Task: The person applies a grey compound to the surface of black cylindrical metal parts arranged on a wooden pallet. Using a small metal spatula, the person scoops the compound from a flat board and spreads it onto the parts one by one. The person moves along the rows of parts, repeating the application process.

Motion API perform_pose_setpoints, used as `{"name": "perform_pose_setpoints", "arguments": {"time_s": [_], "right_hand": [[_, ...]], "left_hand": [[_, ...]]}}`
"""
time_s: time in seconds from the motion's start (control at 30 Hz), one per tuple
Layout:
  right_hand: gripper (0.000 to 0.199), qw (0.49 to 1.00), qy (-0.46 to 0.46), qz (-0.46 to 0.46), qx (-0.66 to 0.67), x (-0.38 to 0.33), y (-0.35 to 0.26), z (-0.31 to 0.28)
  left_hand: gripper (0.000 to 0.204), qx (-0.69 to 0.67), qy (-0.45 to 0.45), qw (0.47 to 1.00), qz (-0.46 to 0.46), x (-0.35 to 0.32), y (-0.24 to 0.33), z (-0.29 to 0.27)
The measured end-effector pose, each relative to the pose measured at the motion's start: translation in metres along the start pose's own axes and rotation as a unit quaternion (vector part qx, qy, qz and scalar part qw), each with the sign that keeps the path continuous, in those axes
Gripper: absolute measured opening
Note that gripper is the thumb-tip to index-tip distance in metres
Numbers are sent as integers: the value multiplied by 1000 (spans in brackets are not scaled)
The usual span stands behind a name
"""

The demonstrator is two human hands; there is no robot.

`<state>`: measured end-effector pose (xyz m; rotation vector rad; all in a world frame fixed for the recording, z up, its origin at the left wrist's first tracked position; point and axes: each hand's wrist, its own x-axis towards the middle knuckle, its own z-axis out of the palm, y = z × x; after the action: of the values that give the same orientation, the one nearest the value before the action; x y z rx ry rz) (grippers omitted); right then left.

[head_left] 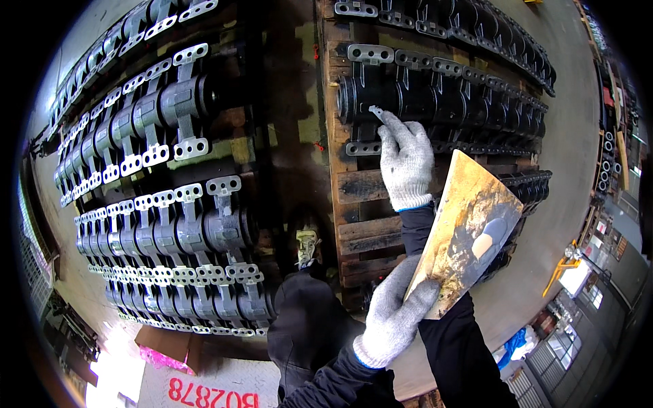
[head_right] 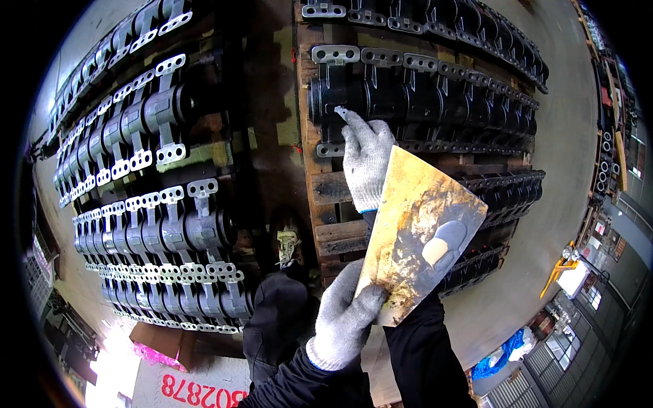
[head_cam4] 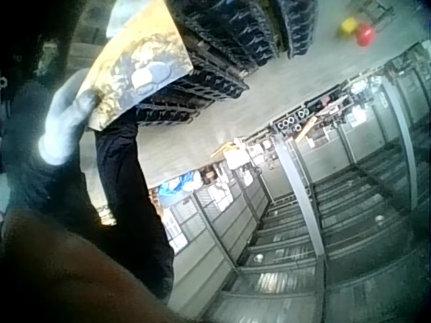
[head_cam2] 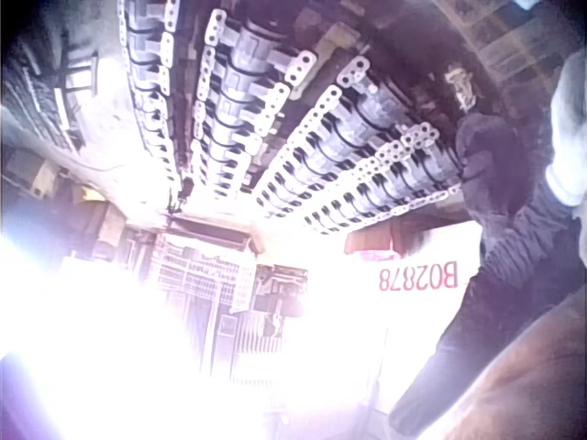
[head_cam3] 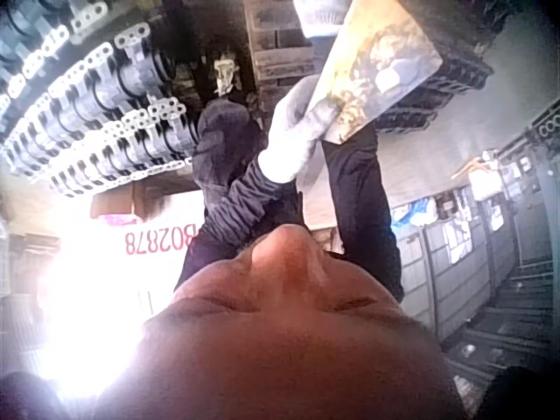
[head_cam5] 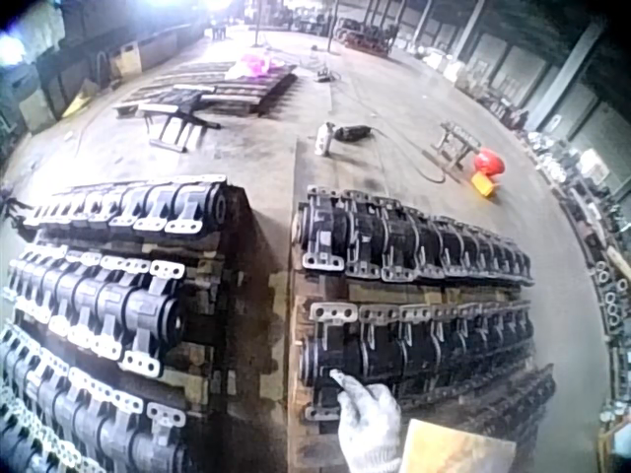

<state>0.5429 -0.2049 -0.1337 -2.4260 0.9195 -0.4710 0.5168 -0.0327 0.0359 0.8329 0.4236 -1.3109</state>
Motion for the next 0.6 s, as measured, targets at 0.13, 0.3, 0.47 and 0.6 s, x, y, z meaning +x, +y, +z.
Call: {"name": "perform_pose_setpoints", "arguments": {"time_s": [0.13,0.3,0.47,0.6], "right_hand": [[23,1000,-10,9,-25,3,-3,7],[24,997,-45,33,-58,5,-6,-3],[25,999,-24,30,-20,-5,-4,3],[25,999,-2,4,-42,2,-3,-2]], "left_hand": [[42,-25,22,999,6,2,-3,-3],[41,-38,21,999,4,1,3,2],[42,-31,25,999,9,2,0,-1],[42,-30,17,999,7,1,0,0]]}}
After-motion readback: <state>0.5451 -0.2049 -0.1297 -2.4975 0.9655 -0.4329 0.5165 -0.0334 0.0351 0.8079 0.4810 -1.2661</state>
